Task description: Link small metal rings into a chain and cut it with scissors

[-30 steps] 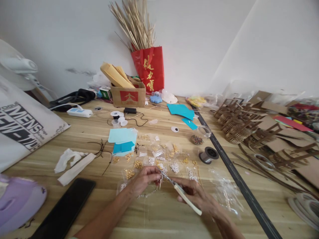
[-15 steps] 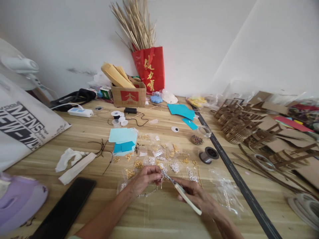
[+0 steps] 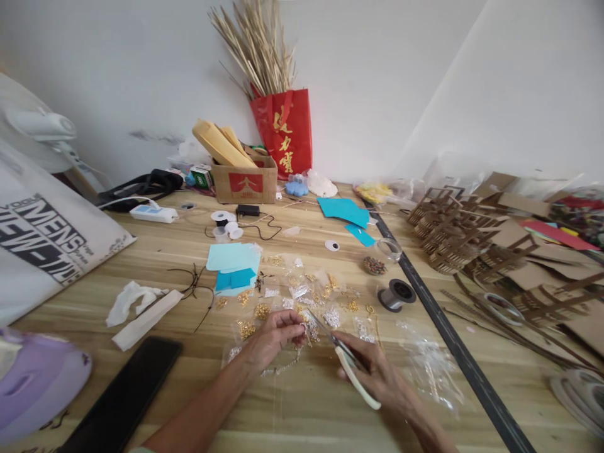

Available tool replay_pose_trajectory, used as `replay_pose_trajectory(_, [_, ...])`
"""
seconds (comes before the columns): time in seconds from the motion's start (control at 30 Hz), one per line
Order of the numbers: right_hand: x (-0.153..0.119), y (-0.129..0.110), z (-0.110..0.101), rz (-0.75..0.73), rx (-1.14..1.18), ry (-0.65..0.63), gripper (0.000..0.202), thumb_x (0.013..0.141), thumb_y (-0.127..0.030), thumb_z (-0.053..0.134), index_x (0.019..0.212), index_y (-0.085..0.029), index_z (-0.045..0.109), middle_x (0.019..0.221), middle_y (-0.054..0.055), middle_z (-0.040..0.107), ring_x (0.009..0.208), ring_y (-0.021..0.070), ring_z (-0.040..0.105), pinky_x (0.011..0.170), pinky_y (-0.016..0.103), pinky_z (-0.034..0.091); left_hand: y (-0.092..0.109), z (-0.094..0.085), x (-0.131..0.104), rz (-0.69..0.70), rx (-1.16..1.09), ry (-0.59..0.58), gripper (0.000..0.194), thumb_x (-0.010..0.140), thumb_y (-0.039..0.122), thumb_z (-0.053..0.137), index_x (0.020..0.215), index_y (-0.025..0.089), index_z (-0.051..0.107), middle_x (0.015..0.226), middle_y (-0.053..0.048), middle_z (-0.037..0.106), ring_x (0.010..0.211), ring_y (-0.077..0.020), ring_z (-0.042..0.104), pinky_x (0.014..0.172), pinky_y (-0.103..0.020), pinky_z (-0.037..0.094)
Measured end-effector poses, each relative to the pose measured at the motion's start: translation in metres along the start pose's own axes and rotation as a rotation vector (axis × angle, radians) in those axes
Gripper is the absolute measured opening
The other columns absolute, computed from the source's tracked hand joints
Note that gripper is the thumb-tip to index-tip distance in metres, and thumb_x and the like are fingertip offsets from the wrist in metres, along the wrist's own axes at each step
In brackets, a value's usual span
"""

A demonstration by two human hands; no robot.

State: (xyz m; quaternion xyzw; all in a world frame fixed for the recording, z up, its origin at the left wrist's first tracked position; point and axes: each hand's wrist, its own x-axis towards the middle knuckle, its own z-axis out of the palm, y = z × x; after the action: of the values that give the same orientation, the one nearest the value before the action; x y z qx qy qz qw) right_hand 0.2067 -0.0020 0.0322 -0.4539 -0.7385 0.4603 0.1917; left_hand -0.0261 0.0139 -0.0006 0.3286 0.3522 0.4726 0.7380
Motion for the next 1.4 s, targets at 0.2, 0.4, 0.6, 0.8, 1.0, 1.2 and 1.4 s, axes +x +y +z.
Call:
replay_pose_trajectory(0.2, [-0.003,-0.002,0.002,-0.097,-0.186,0.109,0.05,0.084,-0.026,0.055,0.133,-0.02,0.049,0.096,0.008,0.061,0.074,0.0159,0.059,0.068,0.025,0.049,0.0,-0.002,0.001,-0.001,-0.088,0.063,0.026,0.06,0.027,0.082,0.07,0.012,0.063,0.063,-0.004,0.068,0.055,-0.0117,0.059,0.058,-0.024,0.043])
replay_pose_trajectory(0.4, [-0.004,0.001,-0.001,-0.119,-0.306,0.118,0.05,0.086,-0.024,0.052,0.135,-0.023,0.046,0.105,0.009,0.06,0.08,0.017,0.062,0.074,0.027,0.05,0.003,-0.001,0.002,0.012,-0.103,0.074,0.028,0.06,0.029,0.082,0.068,0.012,0.061,0.061,-0.004,0.067,0.055,-0.0111,0.059,0.055,-0.022,0.043])
replay_pose_trajectory(0.6, [-0.007,0.005,-0.008,-0.151,-0.434,0.081,0.05,0.085,-0.025,0.051,0.135,-0.022,0.045,0.104,0.009,0.063,0.08,0.018,0.064,0.072,0.028,0.051,0.004,-0.003,0.003,0.041,-0.115,0.107,0.029,0.064,0.034,0.08,0.066,0.013,0.059,0.059,-0.001,0.064,0.054,-0.01,0.058,0.051,-0.02,0.042])
replay_pose_trajectory(0.8, [-0.021,-0.01,-0.018,-0.114,-0.527,0.012,0.037,0.083,-0.017,0.051,0.119,-0.022,0.057,0.095,0.007,0.068,0.08,0.0193,0.066,0.068,0.026,0.051,0.004,-0.008,0.005,0.166,-0.111,0.154,0.024,0.068,0.032,0.077,0.071,0.012,0.063,0.069,-0.002,0.064,0.057,-0.0088,0.057,0.054,-0.02,0.044])
replay_pose_trajectory(1.0, [-0.039,-0.024,-0.014,-0.091,-0.616,-0.117,0.035,0.08,-0.013,0.054,0.111,-0.028,0.059,0.098,0.004,0.066,0.084,0.0203,0.065,0.069,0.027,0.05,0.006,-0.007,0.006,0.2,-0.137,0.233,0.022,0.063,0.027,0.08,0.068,0.012,0.065,0.06,0.002,0.058,0.055,-0.0081,0.055,0.052,-0.02,0.043])
replay_pose_trajectory(1.2, [-0.05,-0.025,0.0,-0.046,-0.626,-0.204,0.035,0.075,-0.004,0.055,0.102,-0.025,0.06,0.099,0.004,0.062,0.084,0.0189,0.062,0.067,0.026,0.05,0.004,-0.003,0.003,0.116,-0.115,0.163,0.02,0.063,0.023,0.08,0.073,0.013,0.065,0.061,0.001,0.063,0.054,-0.0086,0.057,0.052,-0.019,0.043])
replay_pose_trajectory(1.4, [-0.05,-0.027,-0.004,-0.109,-0.557,-0.176,0.013,0.084,-0.013,0.054,0.09,-0.023,0.062,0.093,0.004,0.06,0.084,0.0186,0.061,0.073,0.029,0.051,0.001,-0.001,0.002,0.038,-0.089,0.104,0.022,0.062,0.024,0.081,0.074,0.011,0.067,0.067,-0.004,0.069,0.06,-0.0127,0.063,0.056,-0.022,0.046])
